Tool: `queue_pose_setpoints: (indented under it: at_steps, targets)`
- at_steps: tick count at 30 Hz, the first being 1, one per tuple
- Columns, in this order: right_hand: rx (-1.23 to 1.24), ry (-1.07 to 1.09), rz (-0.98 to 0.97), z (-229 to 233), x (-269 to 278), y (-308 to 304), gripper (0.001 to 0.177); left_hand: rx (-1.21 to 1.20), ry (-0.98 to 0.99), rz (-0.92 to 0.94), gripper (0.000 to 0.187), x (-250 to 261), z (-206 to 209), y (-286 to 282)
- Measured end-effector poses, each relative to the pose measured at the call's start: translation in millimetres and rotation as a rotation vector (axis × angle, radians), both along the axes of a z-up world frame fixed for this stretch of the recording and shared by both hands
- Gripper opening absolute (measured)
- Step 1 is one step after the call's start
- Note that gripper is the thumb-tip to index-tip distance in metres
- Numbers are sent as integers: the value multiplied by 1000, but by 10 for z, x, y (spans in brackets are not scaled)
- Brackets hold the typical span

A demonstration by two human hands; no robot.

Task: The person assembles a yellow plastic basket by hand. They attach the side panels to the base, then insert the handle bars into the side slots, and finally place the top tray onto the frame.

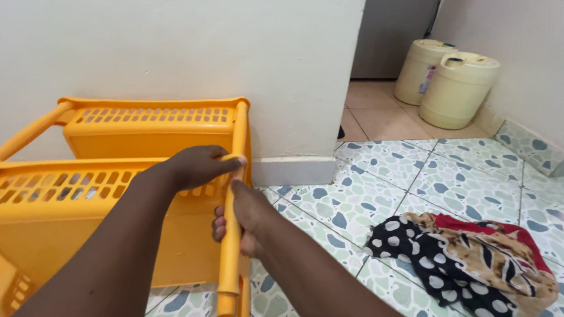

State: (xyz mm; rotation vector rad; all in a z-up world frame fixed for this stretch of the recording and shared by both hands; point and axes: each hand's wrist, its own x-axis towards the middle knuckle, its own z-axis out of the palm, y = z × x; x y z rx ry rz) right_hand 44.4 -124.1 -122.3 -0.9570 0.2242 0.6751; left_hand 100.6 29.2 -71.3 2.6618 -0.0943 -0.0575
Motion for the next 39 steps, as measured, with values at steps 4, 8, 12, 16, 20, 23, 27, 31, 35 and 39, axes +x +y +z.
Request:
queue_pose_setpoints:
  at_steps: [4,8,12,16,20,23,27,31,35,39]
  targets:
    - [50,-8,8,-6,4,-34,43,82,12,33,89,-29,24,-81]
    - [9,-2,21,-17,-110,-31,55,52,-33,49,94,-96,14,-89]
    - [-171,-61,21,-56,-277,-40,45,-18,53,124,95,-107,42,-115]
    - [-249,-76,42,-101,-344,-94,40,-4,52,146,92,-124,61,-146]
    - [14,17,50,-95,-291,-52,50,156,14,122,87,-73,47,-169]
    - [-40,-20,9,-127,-257,8,43,221,-21,112,88,33,-19,-174]
    - [-253,-170,-66,-106,-277,123,44,161,-7,148,82,102,-118,-123]
    - [-418,-219,-118,59,-345,171,47,181,-98,112,80,62,-165,-143]
    - [-586,-314,-97,218,-468,156,53,232,-144,90,90,-26,-142,-171]
    - [-697,-270,-55,382,-461,130,53,209,-94,99,105,-69,-48,-211]
